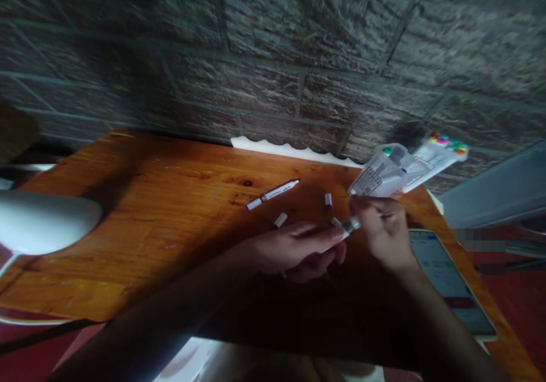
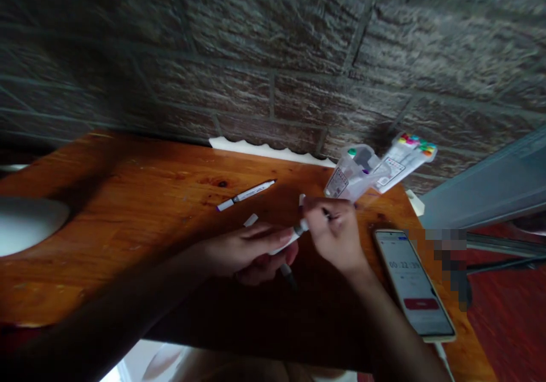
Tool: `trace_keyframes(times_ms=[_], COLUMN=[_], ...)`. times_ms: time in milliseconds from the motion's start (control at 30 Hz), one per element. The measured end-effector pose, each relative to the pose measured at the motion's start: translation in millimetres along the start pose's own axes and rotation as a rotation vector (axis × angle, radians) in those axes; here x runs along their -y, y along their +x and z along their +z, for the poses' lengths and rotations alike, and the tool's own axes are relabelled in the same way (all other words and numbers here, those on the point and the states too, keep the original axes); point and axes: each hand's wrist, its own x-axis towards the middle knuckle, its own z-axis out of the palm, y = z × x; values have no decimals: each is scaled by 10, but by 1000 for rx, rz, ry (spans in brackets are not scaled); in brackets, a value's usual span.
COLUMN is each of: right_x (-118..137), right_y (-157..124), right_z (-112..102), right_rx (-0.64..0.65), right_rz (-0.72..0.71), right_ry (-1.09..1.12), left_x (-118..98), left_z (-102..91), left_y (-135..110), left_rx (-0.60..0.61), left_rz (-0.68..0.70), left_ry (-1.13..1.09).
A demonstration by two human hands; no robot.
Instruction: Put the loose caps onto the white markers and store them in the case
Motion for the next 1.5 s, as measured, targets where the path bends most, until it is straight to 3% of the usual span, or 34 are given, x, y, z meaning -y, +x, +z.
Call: trace_keyframes(times_ms=[67, 100, 267, 467, 800, 967, 1133, 1300, 1500], right_x=[-49, -70, -83, -195, -38, 12, 20, -18, 17], right_y=[38, 45, -51, -33, -70, -96, -72, -139, -199], right_z=[-102, -124, 16, 95, 111, 101, 93, 158, 286], right_rx=[-160, -192, -31, -91, 31, 207, 456, 436, 391], right_rz=[25, 33, 84, 214, 232, 84, -92, -56, -78], right_ry=[17, 21, 99, 195, 397, 279, 16, -159, -130], left_x=[8, 17, 50, 24, 25, 12, 5, 50, 31], left_z=[-74, -118, -271, -272, -265, -239, -223, -200, -87], left_y=[-47, -65, -69, -95, -121, -113, -84, -63, -115], left_rx=[127, 133, 1, -20, 0, -57, -166, -216, -271], left_rz=[-87, -93, 9, 98, -16, -57, -90, -84, 104], left_ry=[-144, -182, -320, -336, -325, -209, 173, 308, 556])
